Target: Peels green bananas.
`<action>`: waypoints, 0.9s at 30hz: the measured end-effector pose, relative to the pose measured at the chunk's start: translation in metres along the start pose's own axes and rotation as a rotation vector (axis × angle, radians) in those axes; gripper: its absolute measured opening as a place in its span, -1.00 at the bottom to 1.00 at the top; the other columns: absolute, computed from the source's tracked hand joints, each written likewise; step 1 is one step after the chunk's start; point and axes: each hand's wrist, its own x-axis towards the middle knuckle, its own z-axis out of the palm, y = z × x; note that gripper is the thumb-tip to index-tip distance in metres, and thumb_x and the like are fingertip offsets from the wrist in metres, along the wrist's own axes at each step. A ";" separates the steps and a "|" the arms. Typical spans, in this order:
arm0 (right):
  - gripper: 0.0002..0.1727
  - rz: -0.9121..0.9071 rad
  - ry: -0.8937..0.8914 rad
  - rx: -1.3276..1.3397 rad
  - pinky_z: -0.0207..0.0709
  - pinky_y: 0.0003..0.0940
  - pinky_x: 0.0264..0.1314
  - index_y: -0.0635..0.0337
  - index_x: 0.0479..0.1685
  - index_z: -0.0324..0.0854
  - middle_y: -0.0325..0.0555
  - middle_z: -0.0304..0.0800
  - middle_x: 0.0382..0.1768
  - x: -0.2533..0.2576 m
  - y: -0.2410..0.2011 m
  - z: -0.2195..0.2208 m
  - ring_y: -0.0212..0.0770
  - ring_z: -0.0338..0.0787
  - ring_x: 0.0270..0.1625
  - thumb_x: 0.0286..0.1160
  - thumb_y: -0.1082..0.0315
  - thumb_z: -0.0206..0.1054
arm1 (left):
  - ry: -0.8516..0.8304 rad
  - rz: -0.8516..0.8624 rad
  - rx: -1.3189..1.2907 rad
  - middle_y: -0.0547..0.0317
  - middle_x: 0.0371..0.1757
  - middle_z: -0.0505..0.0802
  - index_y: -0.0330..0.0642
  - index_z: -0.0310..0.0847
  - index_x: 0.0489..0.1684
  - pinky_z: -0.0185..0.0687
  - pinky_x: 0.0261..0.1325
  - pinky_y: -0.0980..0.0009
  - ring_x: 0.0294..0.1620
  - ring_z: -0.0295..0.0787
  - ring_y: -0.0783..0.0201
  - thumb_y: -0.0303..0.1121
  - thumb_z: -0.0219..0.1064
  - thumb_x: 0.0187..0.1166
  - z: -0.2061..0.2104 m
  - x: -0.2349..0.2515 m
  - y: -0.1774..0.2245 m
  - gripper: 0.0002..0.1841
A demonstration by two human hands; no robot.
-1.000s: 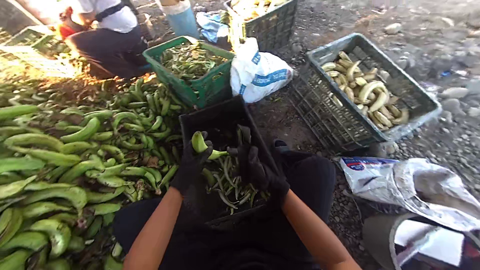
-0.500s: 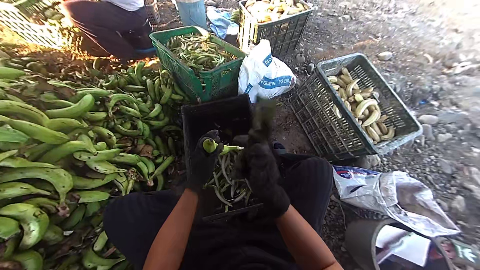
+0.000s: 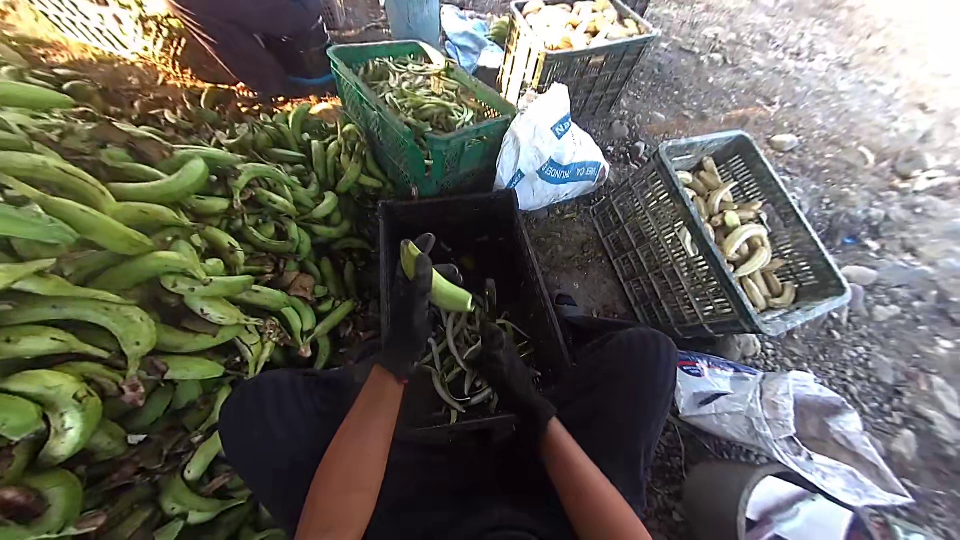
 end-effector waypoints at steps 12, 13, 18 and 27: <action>-0.27 -0.399 0.110 -0.887 0.40 0.44 0.18 -0.34 0.43 0.72 0.30 0.75 0.19 0.008 -0.046 -0.026 0.42 0.63 0.31 0.46 -0.41 -0.07 | -0.057 -0.173 -0.021 0.19 -0.40 0.79 0.16 0.47 0.57 0.71 -0.51 0.45 -0.58 0.70 0.37 0.20 -0.36 0.83 -0.002 0.002 0.010 -0.37; -0.31 -0.364 0.123 -0.867 0.39 0.43 0.22 -0.33 0.41 0.73 0.28 0.76 0.19 0.010 -0.046 -0.024 0.40 0.62 0.33 0.49 -0.37 -0.04 | -0.053 -0.172 0.028 0.20 -0.34 0.80 0.19 0.48 0.56 0.70 -0.44 0.44 -0.51 0.70 0.37 0.22 -0.35 0.82 -0.002 0.000 0.008 -0.36; -0.40 -0.112 0.328 -0.739 0.41 0.54 0.20 -0.28 0.53 0.60 0.37 0.65 0.31 0.057 -0.056 -0.012 0.46 0.58 0.37 0.58 -0.27 0.19 | 0.029 -0.206 0.216 0.13 -0.01 0.78 -0.06 0.50 0.45 0.70 0.00 0.29 -0.11 0.72 0.36 0.10 -0.32 0.87 0.014 -0.016 0.001 -0.40; -0.35 -0.070 0.158 -0.785 0.41 0.45 0.26 -0.24 0.45 0.68 0.23 0.72 0.26 0.031 -0.073 -0.020 0.34 0.62 0.37 0.58 -0.37 0.08 | 0.050 -0.002 0.103 0.18 0.10 0.82 -0.05 0.38 0.62 0.75 0.01 0.32 -0.06 0.77 0.35 0.14 -0.18 0.80 0.002 -0.004 0.006 -0.38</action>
